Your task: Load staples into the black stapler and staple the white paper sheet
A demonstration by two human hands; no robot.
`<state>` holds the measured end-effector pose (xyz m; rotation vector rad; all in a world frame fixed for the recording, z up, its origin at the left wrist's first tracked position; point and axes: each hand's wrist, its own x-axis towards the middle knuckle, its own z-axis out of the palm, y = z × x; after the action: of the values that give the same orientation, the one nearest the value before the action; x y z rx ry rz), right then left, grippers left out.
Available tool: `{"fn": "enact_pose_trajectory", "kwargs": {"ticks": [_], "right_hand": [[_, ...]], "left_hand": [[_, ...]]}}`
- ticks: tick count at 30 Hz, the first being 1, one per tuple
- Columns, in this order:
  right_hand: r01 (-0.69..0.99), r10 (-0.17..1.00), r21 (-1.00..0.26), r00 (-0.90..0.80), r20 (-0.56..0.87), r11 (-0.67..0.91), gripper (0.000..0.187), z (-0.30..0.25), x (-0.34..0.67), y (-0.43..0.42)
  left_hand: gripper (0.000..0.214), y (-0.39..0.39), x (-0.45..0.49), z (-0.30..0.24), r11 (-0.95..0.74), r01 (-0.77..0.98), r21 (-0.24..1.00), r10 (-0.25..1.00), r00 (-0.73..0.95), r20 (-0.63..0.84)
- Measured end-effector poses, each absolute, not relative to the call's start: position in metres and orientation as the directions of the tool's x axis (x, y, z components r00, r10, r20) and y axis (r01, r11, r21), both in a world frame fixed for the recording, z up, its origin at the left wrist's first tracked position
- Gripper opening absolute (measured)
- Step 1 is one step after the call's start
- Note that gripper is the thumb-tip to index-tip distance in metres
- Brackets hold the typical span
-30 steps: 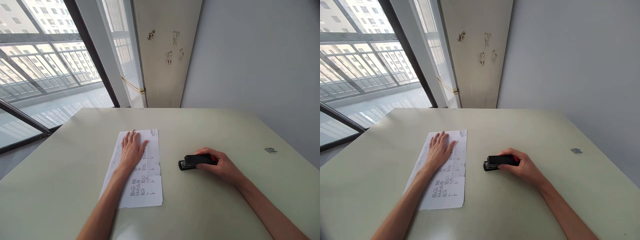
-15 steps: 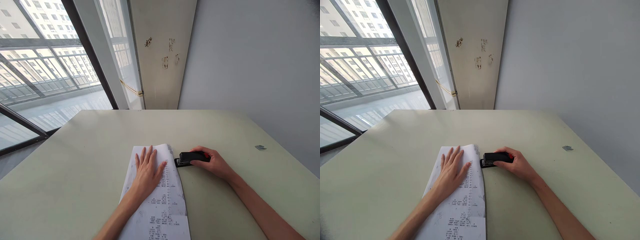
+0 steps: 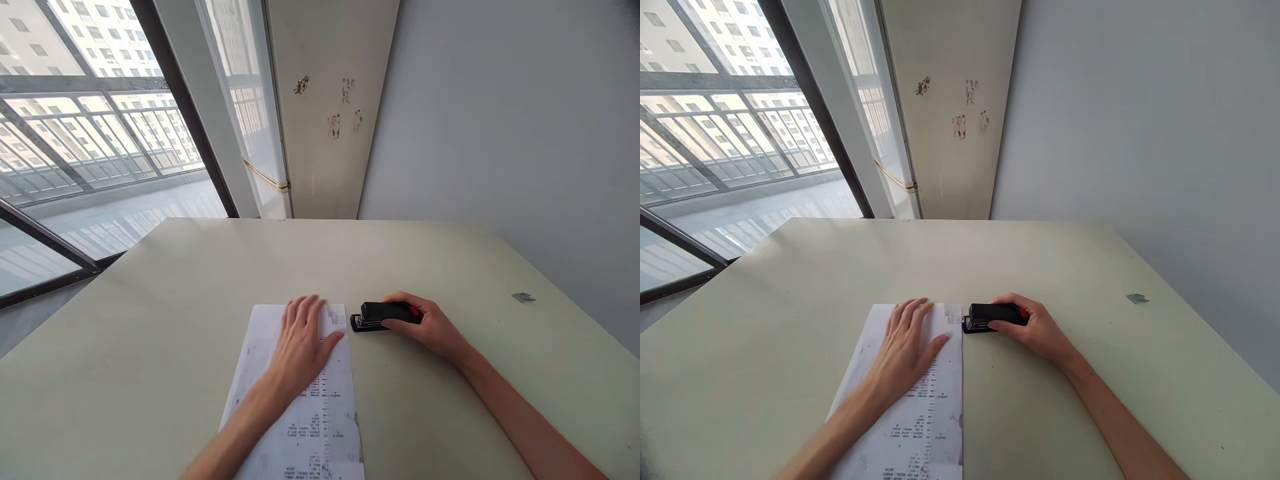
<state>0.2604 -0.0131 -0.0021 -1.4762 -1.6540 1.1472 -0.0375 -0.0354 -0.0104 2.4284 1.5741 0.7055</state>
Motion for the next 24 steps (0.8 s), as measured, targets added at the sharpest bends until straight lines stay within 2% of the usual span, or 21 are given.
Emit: {"fn": "enact_pose_trajectory", "kwargs": {"ticks": [5,8,13,24], "right_hand": [[0.445,0.982,-0.895,-0.168,-0.091,-0.006,0.042,-0.001,0.261,-0.013],[0.456,0.981,-0.89,-0.171,-0.09,-0.002,0.044,0.002,0.26,-0.015],[0.448,0.98,-0.894,-0.182,-0.084,0.007,0.043,0.004,0.258,-0.016],[0.441,0.978,-0.898,-0.188,-0.094,-0.001,0.043,0.003,0.258,-0.017]], "left_hand": [[0.046,-0.008,-0.027,-0.006,-0.534,0.711,0.457,0.845,0.438,0.306],[0.043,-0.006,-0.026,-0.008,-0.493,0.747,0.447,0.865,0.366,0.342],[0.032,-0.009,-0.028,-0.014,-0.325,0.848,0.419,0.915,0.17,0.365],[0.014,-0.019,0.003,-0.015,-0.345,0.759,0.552,0.926,0.18,0.331]]}}
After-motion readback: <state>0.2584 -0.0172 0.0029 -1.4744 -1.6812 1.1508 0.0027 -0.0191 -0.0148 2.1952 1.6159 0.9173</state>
